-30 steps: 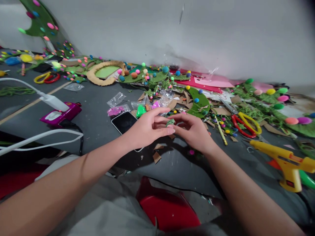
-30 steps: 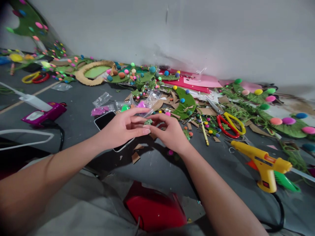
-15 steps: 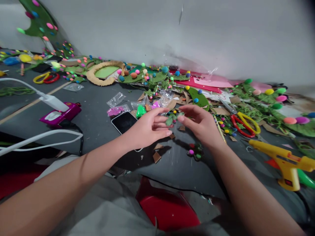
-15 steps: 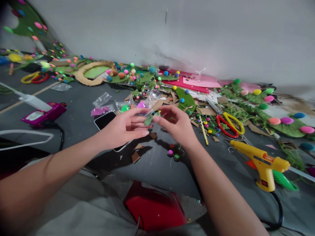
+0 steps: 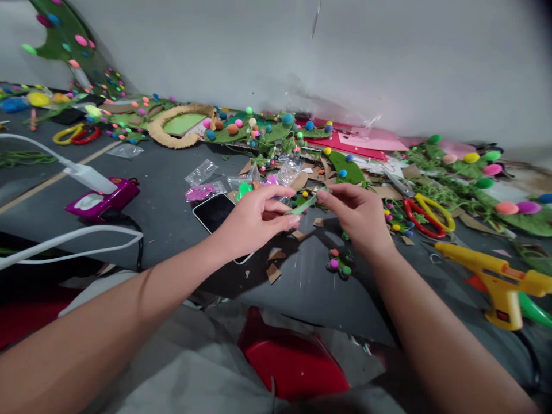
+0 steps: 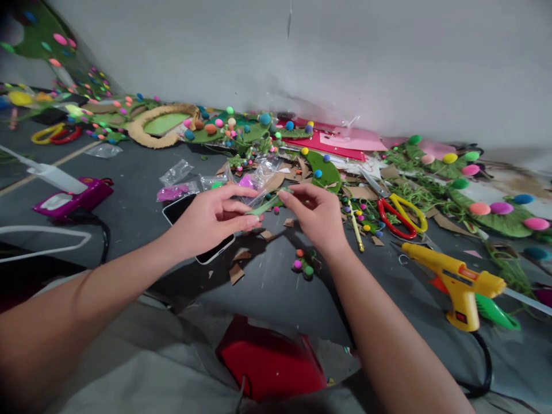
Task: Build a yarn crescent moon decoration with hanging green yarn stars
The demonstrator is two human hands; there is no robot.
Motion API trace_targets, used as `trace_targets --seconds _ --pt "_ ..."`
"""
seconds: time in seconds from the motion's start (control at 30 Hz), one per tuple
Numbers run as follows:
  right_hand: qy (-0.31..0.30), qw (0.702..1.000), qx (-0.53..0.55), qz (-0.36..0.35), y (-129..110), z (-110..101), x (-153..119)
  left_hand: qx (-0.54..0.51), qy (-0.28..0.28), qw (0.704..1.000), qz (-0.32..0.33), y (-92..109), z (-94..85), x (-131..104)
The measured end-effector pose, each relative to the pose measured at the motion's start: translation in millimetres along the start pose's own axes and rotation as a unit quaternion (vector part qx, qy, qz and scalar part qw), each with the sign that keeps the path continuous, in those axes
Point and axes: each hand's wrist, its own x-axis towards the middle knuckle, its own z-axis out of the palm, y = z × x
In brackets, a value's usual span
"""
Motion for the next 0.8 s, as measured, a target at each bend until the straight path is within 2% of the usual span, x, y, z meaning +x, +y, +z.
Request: trace_targets --seconds 0.07,0.23,0.37,0.47,0.57,0.67,0.73,0.8 --pt "0.003 1.0 0.0 0.004 0 -3 2 -0.001 -0.003 1.0 -0.006 1 -0.1 -1" --pt "-0.133 0.991 0.025 0.003 -2 12 -8 -0.035 -0.007 0.999 0.0 2 0.7 -1" --pt "-0.173 0.983 0.007 -0.053 -3 22 -15 -0.025 -0.015 1.0 0.003 0 -0.7 0" --pt "-0.16 0.985 -0.002 -0.065 -3 18 -13 0.03 -0.001 0.999 0.011 0 -1.9 1" --pt "-0.09 0.995 0.0 -0.033 -1 8 -5 0.05 0.007 0.999 0.01 2 -2.4 0" --pt "-0.027 0.999 -0.009 -0.015 1 -2 2 0.016 -0.007 1.0 0.002 1 -2.4 -1" --pt "-0.022 1.0 -0.004 -0.013 2 -5 3 -0.002 -0.011 1.0 -0.001 -1 -2.0 -2" --pt "-0.057 0.998 0.01 -0.012 0 -1 0 -0.018 -0.009 1.0 -0.002 -1 -1.0 -2"
